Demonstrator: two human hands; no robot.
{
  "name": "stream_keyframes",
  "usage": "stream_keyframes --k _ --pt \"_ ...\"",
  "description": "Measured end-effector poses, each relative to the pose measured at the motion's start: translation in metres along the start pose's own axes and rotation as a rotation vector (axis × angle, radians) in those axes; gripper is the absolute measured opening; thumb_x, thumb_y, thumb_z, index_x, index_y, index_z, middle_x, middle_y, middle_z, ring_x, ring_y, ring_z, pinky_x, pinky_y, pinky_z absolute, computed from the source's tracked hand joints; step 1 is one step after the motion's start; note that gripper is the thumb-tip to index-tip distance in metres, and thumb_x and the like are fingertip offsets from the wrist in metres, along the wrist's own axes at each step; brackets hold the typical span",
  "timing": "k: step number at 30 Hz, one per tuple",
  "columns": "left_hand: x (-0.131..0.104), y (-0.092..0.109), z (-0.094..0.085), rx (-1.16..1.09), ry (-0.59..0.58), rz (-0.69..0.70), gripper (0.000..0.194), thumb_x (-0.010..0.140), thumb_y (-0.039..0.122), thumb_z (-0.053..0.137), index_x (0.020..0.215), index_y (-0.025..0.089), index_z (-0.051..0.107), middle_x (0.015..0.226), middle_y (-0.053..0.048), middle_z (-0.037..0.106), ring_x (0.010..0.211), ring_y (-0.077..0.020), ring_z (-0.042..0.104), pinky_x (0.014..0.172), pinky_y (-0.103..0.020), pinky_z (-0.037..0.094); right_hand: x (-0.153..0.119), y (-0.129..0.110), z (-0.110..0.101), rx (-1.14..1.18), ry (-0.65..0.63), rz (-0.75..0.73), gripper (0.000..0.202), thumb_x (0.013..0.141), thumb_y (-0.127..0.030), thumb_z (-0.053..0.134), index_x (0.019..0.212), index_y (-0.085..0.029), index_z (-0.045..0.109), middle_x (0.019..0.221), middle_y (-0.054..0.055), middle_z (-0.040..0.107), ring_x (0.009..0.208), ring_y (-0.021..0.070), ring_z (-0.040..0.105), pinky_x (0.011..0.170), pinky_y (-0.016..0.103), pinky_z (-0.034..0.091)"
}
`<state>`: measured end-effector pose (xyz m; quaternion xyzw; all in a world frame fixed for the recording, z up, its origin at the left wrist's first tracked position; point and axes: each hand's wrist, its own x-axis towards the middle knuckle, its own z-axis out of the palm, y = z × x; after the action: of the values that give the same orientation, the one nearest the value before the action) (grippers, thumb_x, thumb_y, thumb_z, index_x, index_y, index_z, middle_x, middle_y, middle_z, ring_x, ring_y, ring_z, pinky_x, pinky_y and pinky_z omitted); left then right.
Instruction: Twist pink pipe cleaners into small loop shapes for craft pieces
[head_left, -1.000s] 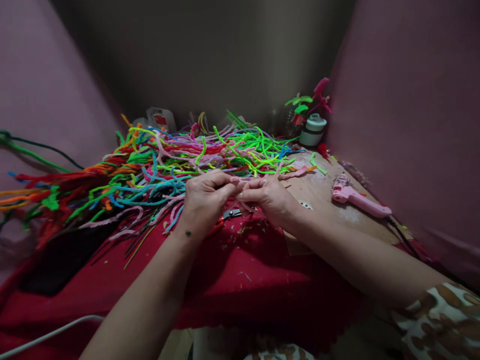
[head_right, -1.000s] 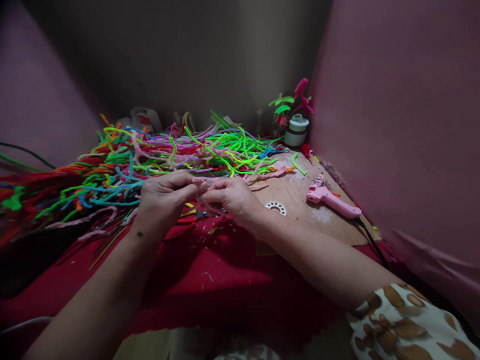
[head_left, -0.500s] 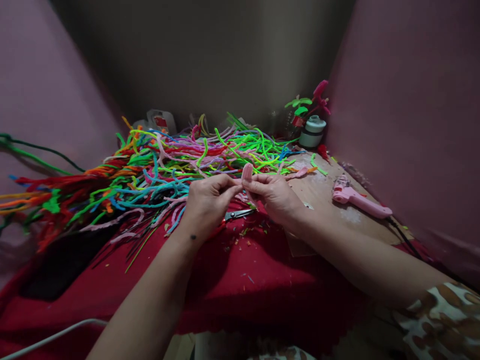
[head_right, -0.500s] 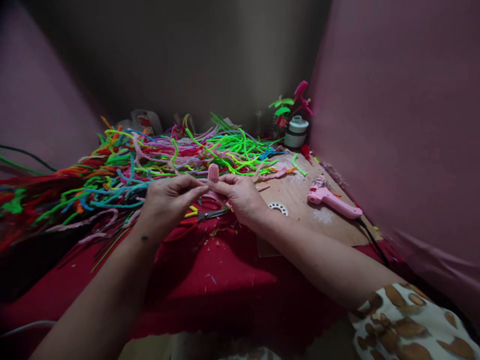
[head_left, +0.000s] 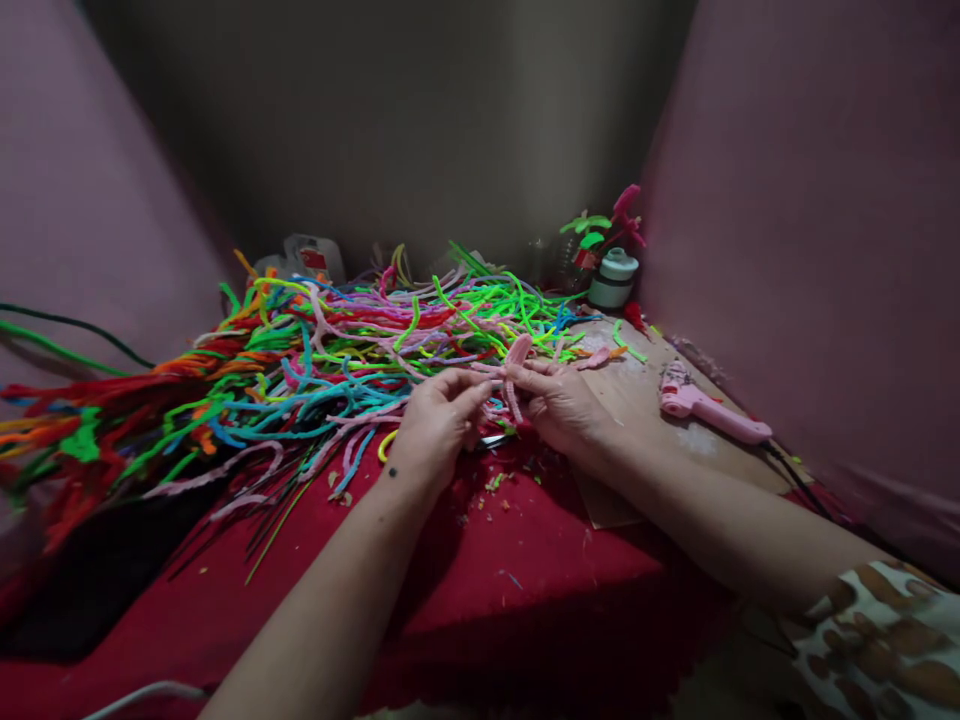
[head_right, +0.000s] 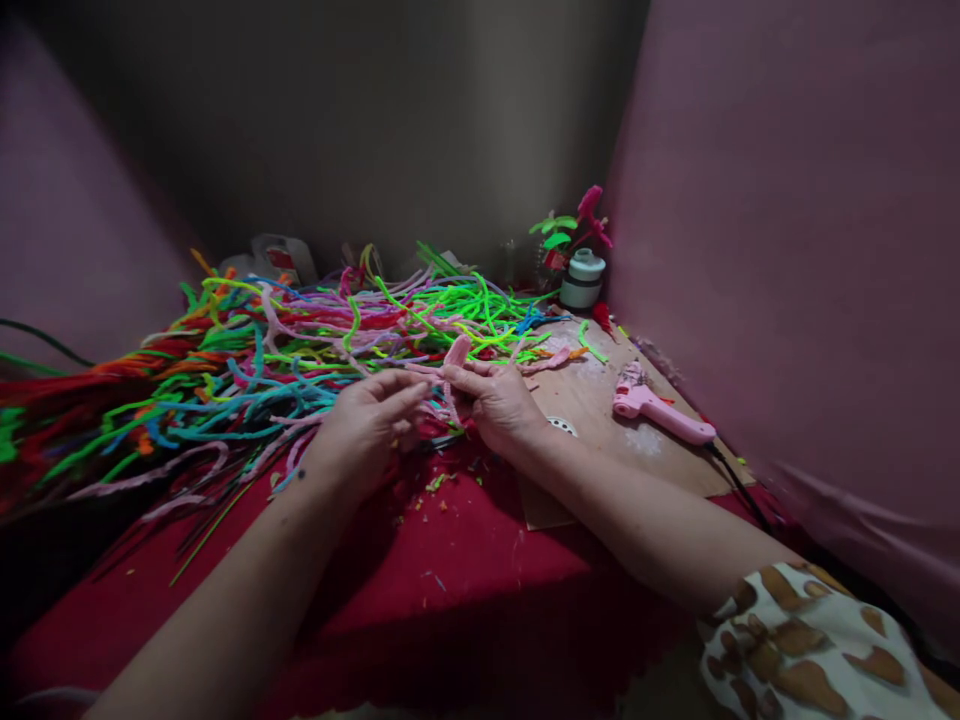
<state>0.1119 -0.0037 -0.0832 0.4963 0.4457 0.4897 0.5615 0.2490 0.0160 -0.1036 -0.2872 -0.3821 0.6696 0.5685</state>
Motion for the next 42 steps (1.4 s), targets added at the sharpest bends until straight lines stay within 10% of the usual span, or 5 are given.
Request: stream_keyframes --k 17,28,42 --pt "0.003 -0.01 0.005 0.073 -0.286 -0.225 0.024 0.063 0.03 0.066 0.05 0.016 0.051 0.035 0.005 0.041 0.027 -0.0034 0.023 0.032 -0.019 0.011 -0.006 0.008 -0.005 -0.387 0.021 -0.14 0.024 0.066 -0.034 0.069 0.062 -0.013 0.057 0.057 -0.003 0.052 0.052 0.0074 0.041 0.05 0.022 0.03" --pt "0.009 -0.013 0.004 0.147 -0.016 0.227 0.025 0.061 0.026 0.072 0.08 0.014 0.061 0.071 0.0 0.064 0.065 -0.0122 0.058 0.063 -0.023 0.044 0.003 0.004 -0.008 -0.142 -0.047 -0.007 0.02 0.06 -0.028 0.069 0.058 -0.014 0.055 0.047 -0.006 0.042 0.041 0.0049 0.029 0.042 0.024 0.016" --pt "0.006 -0.013 0.004 -0.164 -0.06 0.018 0.028 0.058 0.021 0.077 0.077 0.014 0.057 0.065 0.002 0.063 0.056 -0.0104 0.058 0.054 -0.022 0.046 -0.001 0.005 -0.005 -0.176 -0.087 0.008 0.022 0.063 -0.032 0.07 0.063 -0.011 0.062 0.05 -0.002 0.051 0.042 0.0056 0.036 0.041 0.023 0.019"
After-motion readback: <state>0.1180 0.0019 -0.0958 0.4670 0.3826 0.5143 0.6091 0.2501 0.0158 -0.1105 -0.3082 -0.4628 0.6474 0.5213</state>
